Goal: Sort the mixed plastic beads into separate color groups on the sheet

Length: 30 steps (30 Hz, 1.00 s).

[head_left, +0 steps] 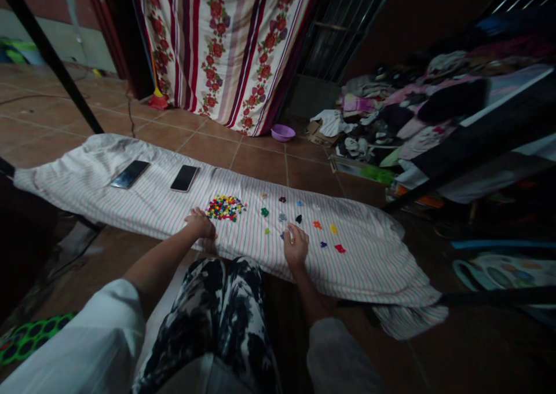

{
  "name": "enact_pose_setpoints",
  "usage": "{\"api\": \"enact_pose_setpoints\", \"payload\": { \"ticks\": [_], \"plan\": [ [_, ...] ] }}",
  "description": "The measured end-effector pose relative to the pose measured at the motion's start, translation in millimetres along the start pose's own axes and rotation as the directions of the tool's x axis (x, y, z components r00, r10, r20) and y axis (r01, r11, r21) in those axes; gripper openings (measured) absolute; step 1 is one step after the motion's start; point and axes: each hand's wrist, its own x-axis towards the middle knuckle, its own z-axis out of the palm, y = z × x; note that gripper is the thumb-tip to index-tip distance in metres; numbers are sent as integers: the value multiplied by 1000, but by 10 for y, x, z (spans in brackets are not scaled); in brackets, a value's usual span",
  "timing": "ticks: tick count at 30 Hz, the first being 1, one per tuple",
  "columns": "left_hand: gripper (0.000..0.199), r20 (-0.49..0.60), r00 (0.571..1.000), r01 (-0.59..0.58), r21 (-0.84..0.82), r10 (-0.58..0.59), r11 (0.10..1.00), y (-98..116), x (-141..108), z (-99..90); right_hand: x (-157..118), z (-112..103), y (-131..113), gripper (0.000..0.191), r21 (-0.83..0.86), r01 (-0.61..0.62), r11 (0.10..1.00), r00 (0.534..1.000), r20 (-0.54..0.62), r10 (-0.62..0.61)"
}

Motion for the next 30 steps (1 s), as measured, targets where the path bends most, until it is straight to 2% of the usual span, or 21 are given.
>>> {"api": "enact_pose_setpoints", "payload": {
  "ticks": [3,9,15,18,22,30],
  "plan": [
    [111,100,993,55,7,-55,998,46,-65,-96,120,64,-230,34,19,48,999,997,61,-49],
    [108,123,990,68,26,-71,997,90,-148,-185,349,416,-714,27,50,78,996,938,335,-90],
    [107,113,992,59,35,-63,998,111,-165,-219,547,786,-1035,27,6,134,991,860,495,-120],
    [107,135,988,63,58,-71,996,129,-167,-246,629,914,-1113,27,1,179,984,825,545,-151],
    [105,142,987,60,107,-75,993,137,-155,-246,718,1044,-1130,28,-8,209,978,803,572,-167],
    [102,95,995,-1,131,-12,991,54,-45,-96,867,1223,-1071,26,-29,239,971,766,620,-170]
  ]
}}
